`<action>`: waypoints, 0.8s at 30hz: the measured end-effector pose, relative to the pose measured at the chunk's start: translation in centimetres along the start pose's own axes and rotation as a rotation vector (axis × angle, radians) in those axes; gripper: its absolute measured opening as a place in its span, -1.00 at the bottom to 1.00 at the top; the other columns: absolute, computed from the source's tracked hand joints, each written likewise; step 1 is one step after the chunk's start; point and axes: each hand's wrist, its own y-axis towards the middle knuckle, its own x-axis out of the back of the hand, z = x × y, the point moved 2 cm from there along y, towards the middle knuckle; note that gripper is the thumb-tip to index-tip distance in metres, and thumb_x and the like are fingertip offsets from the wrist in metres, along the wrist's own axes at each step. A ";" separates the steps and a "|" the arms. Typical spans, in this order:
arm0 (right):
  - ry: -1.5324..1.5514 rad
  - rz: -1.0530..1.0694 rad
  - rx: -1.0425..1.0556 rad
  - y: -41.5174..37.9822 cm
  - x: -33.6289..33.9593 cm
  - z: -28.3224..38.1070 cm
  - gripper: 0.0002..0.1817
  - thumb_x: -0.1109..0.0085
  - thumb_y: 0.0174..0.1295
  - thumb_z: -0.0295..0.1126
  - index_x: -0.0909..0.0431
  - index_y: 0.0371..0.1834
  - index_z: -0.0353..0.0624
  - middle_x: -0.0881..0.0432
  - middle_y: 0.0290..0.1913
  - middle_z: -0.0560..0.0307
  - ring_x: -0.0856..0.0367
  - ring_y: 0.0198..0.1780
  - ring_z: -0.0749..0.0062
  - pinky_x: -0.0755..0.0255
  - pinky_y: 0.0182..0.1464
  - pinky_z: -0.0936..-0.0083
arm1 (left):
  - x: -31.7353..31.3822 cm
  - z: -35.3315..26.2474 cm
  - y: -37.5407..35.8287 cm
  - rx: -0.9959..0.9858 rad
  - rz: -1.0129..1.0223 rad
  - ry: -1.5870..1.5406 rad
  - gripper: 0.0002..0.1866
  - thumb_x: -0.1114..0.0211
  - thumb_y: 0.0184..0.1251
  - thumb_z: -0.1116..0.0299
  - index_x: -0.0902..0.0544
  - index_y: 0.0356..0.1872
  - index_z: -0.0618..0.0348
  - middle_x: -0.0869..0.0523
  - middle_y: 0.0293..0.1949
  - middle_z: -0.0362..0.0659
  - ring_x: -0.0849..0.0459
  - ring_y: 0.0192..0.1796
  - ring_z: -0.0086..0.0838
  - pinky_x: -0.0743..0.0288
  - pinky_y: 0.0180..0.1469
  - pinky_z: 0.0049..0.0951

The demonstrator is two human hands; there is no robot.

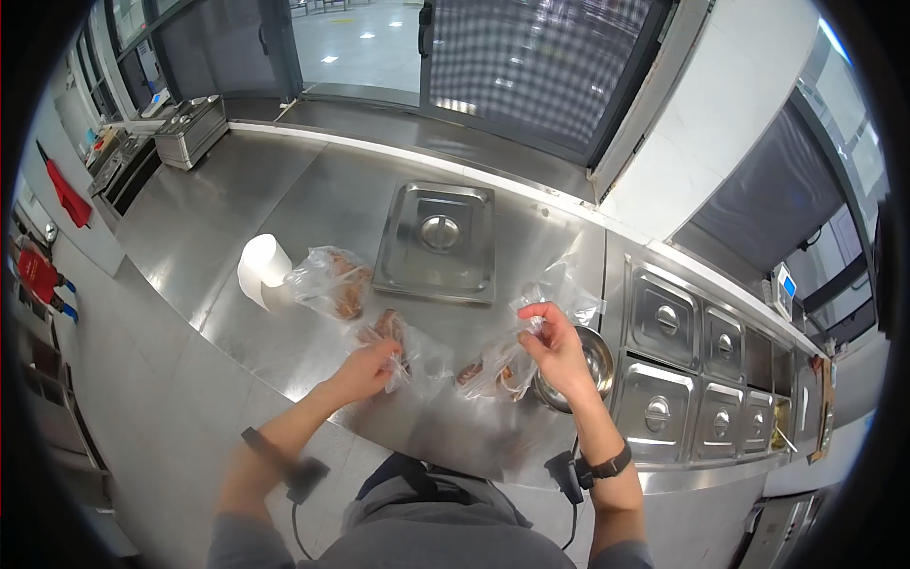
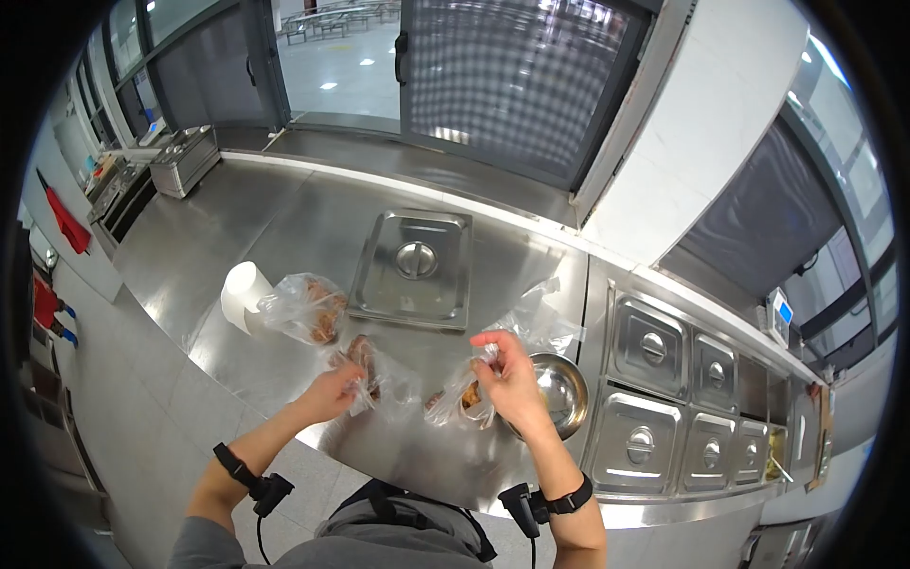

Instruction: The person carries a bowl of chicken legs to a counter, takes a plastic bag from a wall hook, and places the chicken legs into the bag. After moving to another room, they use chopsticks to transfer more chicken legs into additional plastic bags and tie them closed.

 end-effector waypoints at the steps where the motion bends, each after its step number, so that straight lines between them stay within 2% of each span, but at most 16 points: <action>1: 0.002 0.008 -0.016 -0.1 -0.1 0.4 -0.72 -0.07 0.05 -0.62 -0.40 -0.14 -0.17 -0.33 -0.56 0.41 -0.23 -0.54 0.80 -0.14 -0.48 0.80 | -0.1 -1.2 -0.2 -0.047 0.058 0.136 -0.63 -0.21 -0.01 0.40 -0.44 -0.09 0.02 -0.57 -0.36 -0.07 -0.58 -0.28 -0.21 -0.47 -0.25 -0.29; 3: 0.023 0.022 -0.018 0.0 -0.5 0.8 -0.72 -0.06 0.04 -0.62 -0.40 -0.15 -0.18 -0.34 -0.54 0.39 -0.26 -0.52 0.78 -0.18 -0.46 0.79 | -1.3 -3.9 0.0 -0.143 0.167 0.415 -0.60 -0.22 -0.02 0.41 -0.43 -0.06 -0.01 -0.59 -0.38 -0.05 -0.59 -0.31 -0.18 -0.47 -0.25 -0.27; 4: 0.042 0.028 -0.010 0.0 -0.8 0.7 -0.73 -0.06 0.04 -0.62 -0.40 -0.15 -0.18 -0.35 -0.54 0.38 -0.27 -0.52 0.78 -0.18 -0.47 0.79 | -2.2 -4.1 0.2 -0.121 0.224 0.453 -0.60 -0.23 -0.02 0.40 -0.44 -0.07 0.00 -0.59 -0.39 -0.05 -0.60 -0.32 -0.17 -0.47 -0.26 -0.25; 9: 0.057 0.038 -0.042 -0.9 -0.4 1.3 -0.72 -0.07 0.05 -0.62 -0.39 -0.14 -0.17 -0.40 -0.51 0.38 -0.28 -0.50 0.80 -0.19 -0.46 0.79 | -6.6 0.1 1.4 -0.115 0.423 0.647 -0.68 -0.24 0.01 0.36 -0.48 -0.15 0.07 -0.61 -0.40 -0.04 -0.60 -0.35 -0.14 -0.46 -0.31 -0.20; 12: 0.142 0.020 -0.047 -1.7 0.1 1.6 -0.72 -0.07 0.05 -0.64 -0.39 -0.15 -0.17 -0.43 -0.45 0.37 -0.32 -0.46 0.80 -0.22 -0.40 0.80 | -2.8 2.0 1.2 0.019 0.039 0.266 -0.79 -0.18 0.05 0.45 -0.48 -0.24 0.14 -0.58 -0.47 -0.05 -0.57 -0.44 -0.26 -0.44 -0.38 -0.32; 14: 0.237 0.010 -0.036 -2.0 -0.2 2.0 -0.72 -0.08 0.04 -0.68 -0.40 -0.17 -0.19 -0.46 -0.36 0.35 -0.38 -0.39 0.79 -0.28 -0.31 0.79 | 3.0 0.6 1.0 0.278 -0.187 -0.127 -0.87 -0.07 0.09 0.55 -0.44 -0.30 0.20 -0.55 -0.48 -0.12 -0.49 -0.50 -0.48 -0.37 -0.45 -0.48; 16: 0.264 0.021 -0.013 -2.0 -0.7 2.3 -0.71 -0.05 0.06 -0.68 -0.38 -0.13 -0.18 -0.47 -0.42 0.34 -0.39 -0.40 0.78 -0.29 -0.37 0.79 | 6.2 3.5 0.9 0.241 -0.456 -0.277 -0.89 0.01 0.11 0.60 -0.41 -0.34 0.21 -0.49 -0.51 -0.24 -0.41 -0.48 -0.63 -0.31 -0.44 -0.58; 19: 0.324 0.033 0.026 -2.2 -1.6 3.7 -0.69 0.00 0.08 -0.69 -0.36 -0.10 -0.19 -0.49 -0.42 0.31 -0.45 -0.36 0.73 -0.37 -0.37 0.74 | 10.4 0.9 0.5 0.200 -0.506 -0.485 -0.90 0.04 0.13 0.60 -0.39 -0.35 0.20 -0.47 -0.47 -0.31 -0.41 -0.39 -0.68 -0.31 -0.37 -0.61; 22: 0.395 0.031 0.105 -2.3 -2.2 4.3 -0.69 0.03 0.09 -0.71 -0.35 -0.09 -0.21 -0.51 -0.38 0.27 -0.50 -0.30 0.66 -0.44 -0.34 0.67 | 10.8 -0.4 0.1 0.110 -0.623 -0.522 -0.84 0.05 0.04 0.66 -0.39 -0.36 0.20 -0.44 -0.45 -0.27 -0.40 -0.34 -0.63 -0.30 -0.31 -0.60; 24: 0.425 0.020 0.129 -2.4 -2.5 4.3 -0.69 0.03 0.09 -0.70 -0.34 -0.08 -0.21 -0.51 -0.34 0.24 -0.51 -0.28 0.64 -0.45 -0.32 0.66 | 9.8 -0.3 -0.3 0.025 -0.599 -0.306 -0.83 0.01 -0.01 0.66 -0.39 -0.36 0.21 -0.45 -0.43 -0.21 -0.44 -0.33 -0.51 -0.32 -0.27 -0.55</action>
